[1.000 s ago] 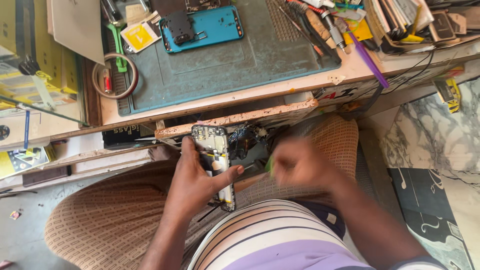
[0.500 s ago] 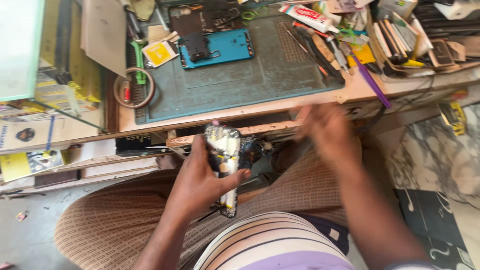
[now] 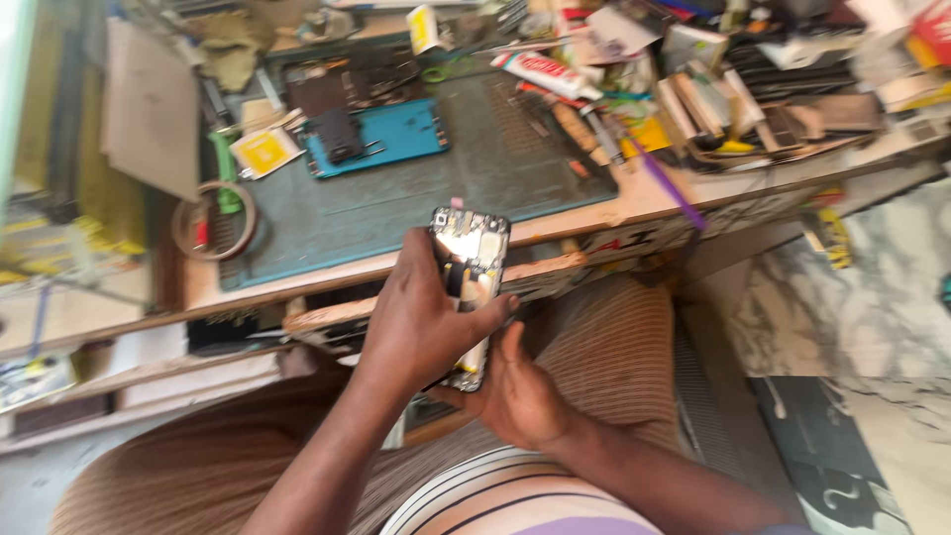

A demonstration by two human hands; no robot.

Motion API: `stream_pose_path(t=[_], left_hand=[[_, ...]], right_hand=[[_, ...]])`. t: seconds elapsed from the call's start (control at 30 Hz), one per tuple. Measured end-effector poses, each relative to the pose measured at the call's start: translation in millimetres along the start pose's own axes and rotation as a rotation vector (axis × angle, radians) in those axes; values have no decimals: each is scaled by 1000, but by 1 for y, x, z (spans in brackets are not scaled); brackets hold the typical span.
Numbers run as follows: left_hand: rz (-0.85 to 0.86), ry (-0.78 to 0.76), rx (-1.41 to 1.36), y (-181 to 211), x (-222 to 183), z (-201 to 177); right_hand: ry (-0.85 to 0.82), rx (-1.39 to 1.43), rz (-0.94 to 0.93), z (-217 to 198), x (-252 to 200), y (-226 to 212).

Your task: The person disassembles a smartphone, removes the screen assembly, and then reattaches the screen using a screwdriver and adhesive tape. The person handles the phone body, screen, and internal components throughout the process.

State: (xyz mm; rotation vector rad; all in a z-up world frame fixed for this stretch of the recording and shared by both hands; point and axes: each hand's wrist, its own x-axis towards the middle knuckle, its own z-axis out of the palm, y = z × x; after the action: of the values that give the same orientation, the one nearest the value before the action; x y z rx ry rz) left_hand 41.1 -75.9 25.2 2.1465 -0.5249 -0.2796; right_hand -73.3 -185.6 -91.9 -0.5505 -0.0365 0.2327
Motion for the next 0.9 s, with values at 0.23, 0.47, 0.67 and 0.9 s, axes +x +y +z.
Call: stream_pose_path(t=[0.23, 0.47, 0.67, 0.9], left_hand=[[-12, -59, 99, 4, 4, 5], [-69, -127, 153, 13, 1, 0], [-133, -214, 141, 14, 0, -3], [-136, -241, 97, 16, -6, -6]], right_hand=[[31, -80, -31, 2, 0, -4], [-1, -16, -105, -14, -6, 4], [-17, 91, -60, -37, -7, 10], [9, 37, -63, -38, -9, 9]])
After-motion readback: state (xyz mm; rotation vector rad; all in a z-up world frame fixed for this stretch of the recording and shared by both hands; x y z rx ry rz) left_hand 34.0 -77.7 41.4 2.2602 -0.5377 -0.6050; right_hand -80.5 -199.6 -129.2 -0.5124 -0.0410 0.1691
